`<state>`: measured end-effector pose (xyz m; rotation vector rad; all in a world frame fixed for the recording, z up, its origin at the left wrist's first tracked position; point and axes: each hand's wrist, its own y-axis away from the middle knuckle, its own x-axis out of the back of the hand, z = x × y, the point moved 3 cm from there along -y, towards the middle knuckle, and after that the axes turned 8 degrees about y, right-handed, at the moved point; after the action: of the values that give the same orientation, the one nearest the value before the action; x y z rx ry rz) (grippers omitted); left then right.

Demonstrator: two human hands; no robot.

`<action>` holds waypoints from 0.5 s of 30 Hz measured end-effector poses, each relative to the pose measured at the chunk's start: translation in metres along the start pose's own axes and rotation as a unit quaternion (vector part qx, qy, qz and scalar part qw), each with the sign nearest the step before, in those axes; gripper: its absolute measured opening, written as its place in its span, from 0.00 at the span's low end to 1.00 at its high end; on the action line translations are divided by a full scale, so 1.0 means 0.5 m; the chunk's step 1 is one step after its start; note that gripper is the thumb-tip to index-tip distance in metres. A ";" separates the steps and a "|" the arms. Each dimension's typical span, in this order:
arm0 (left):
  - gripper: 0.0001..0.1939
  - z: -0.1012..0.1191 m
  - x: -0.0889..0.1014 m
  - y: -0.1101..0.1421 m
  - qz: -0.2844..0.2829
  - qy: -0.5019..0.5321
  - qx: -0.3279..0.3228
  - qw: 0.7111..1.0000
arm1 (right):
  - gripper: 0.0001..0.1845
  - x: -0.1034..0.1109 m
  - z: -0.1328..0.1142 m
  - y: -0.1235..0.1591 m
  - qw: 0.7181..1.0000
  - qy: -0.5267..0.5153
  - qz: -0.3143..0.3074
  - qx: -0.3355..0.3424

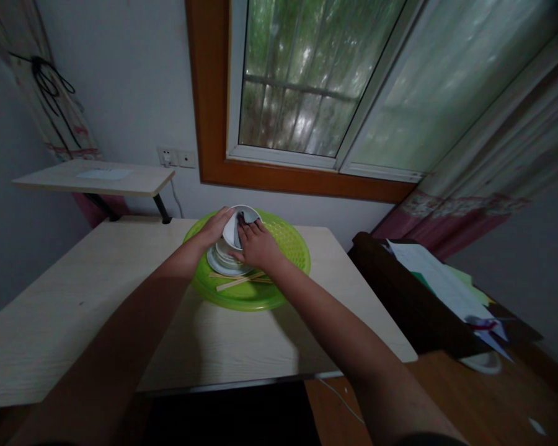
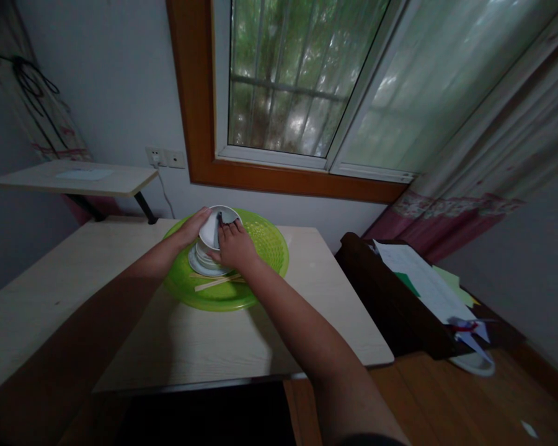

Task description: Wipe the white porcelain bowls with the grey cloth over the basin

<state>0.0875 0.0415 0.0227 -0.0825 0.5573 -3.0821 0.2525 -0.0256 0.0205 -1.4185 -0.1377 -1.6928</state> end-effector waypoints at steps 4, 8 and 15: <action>0.17 -0.014 0.009 -0.001 -0.014 -0.018 -0.002 1.000 | 0.29 0.012 0.003 -0.003 1.000 0.006 -0.023 -0.001; 0.19 -0.020 0.018 0.003 -0.001 -0.021 0.000 1.000 | 0.24 0.029 0.004 0.002 1.000 0.019 -0.013 0.012; 0.20 -0.029 0.022 -0.007 0.003 -0.015 -0.020 1.000 | 0.24 0.041 0.000 0.010 0.999 0.011 0.007 0.031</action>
<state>0.0757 0.0498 0.0112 -0.1274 0.6155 -3.0598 0.2573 -0.0398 0.0356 -1.3520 -0.1665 -1.6770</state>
